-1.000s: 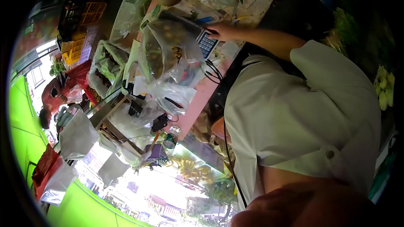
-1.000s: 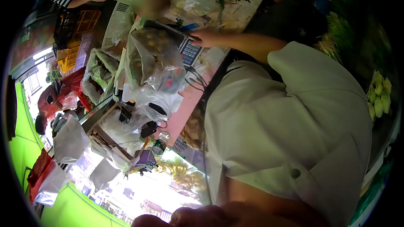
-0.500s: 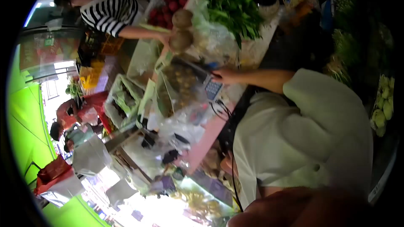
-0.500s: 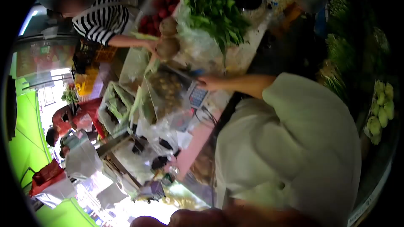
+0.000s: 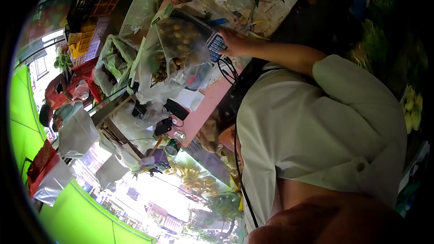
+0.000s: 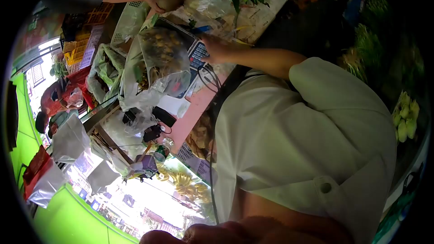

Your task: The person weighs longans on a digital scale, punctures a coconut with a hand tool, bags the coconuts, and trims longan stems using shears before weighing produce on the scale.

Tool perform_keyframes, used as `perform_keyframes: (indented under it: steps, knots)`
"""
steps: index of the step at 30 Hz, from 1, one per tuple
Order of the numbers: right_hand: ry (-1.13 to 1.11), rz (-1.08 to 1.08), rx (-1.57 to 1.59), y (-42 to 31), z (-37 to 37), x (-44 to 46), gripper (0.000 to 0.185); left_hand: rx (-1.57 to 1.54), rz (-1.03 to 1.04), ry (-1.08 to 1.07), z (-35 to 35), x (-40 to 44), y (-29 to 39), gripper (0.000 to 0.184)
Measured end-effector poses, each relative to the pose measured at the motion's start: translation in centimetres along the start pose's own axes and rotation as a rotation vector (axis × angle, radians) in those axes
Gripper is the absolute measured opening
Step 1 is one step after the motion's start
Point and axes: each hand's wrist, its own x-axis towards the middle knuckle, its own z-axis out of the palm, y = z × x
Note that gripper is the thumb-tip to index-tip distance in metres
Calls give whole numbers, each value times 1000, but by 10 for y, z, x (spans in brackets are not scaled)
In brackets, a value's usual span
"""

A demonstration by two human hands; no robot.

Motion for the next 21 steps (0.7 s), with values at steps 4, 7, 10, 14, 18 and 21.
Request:
perform_keyframes:
  steps: [4, 7, 10, 14, 18, 21]
  knots:
    - [157, 85, -61, -8, 16, 0, 81, 38, -22, -1, -5, -6, -3, 45]
    - [178, 95, -96, -10, 20, -1, 80, 47, -33, 9, -7, -11, -9, 46]
    - [82, 60, 27, 3, 15, 1, 88, 39, -48, 34, -9, -20, -21, 46]
    - [48, -9, 6, 13, 12, 5, 87, 29, -70, 60, -3, -33, -40, 47]
    - [-91, -35, -12, 20, 4, 11, 87, -14, -92, 97, 12, -54, -66, 47]
    - [-114, -32, 24, 24, 6, 14, 81, -38, -110, 133, 30, -73, -90, 48]
